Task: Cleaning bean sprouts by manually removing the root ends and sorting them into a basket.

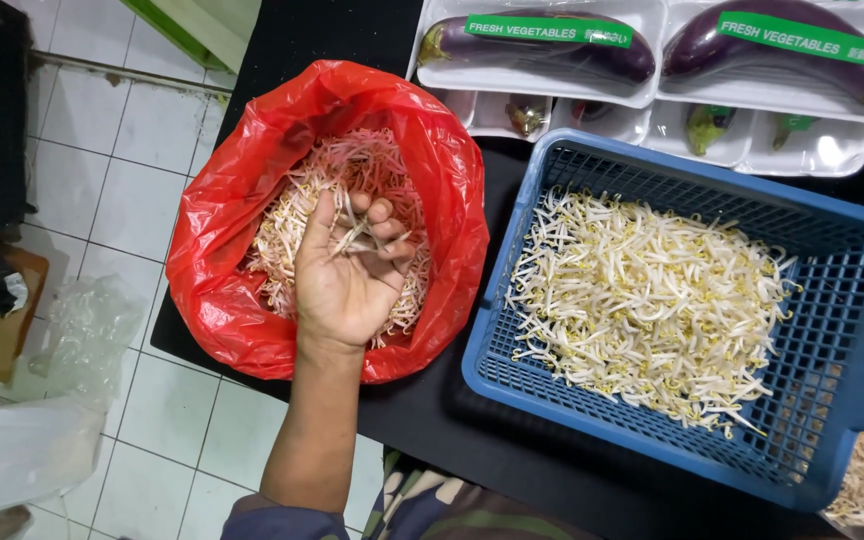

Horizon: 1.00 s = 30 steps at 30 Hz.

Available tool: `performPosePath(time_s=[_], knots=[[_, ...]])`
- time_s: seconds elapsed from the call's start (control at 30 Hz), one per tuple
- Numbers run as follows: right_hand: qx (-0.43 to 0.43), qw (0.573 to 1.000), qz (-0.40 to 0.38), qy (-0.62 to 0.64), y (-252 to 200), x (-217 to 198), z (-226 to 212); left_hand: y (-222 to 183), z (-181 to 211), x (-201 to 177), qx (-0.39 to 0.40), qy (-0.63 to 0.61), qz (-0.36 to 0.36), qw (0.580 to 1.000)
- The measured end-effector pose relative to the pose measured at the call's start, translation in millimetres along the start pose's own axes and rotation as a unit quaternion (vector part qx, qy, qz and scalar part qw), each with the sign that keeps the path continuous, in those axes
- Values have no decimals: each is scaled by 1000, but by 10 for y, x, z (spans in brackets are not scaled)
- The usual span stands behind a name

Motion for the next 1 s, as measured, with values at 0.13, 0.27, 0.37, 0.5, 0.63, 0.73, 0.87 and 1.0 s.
performPosePath(time_s=[0.13,0.27,0.37,0.5,0.63,0.73,0.87,1.0], knots=[[-34,998,-40,29,415,59,-98,-3,-64,53,-23,-113,-6,993],[-2,1000,0,21,195,413,-1847,-11,-97,96,3,-186,-54,981],[-35,999,4,16,288,541,-2337,-28,-132,131,16,-201,-72,977],[-132,985,-44,-98,556,760,-3491,-166,-367,495,-33,-183,-105,977],[-189,981,-30,-23,711,1135,-4141,-317,-852,864,-132,-183,-157,961],[-176,984,-28,23,723,1244,-4125,-354,-1107,995,-181,-158,-149,959],[-172,981,-6,86,722,1263,-4138,-357,-1254,1065,-200,-151,-167,954],[-171,983,3,69,740,1221,-4186,-332,-1297,1083,-204,-113,-151,961]])
Point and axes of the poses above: each hand's wrist, its own y-axis towards the middle knuckle, its own x-axis out of the palm, z = x × y, the point moved 3 cm from there along y, towards the middle knuckle, and after that the axes turned 13 degrees about y, right-handed, at the moved point
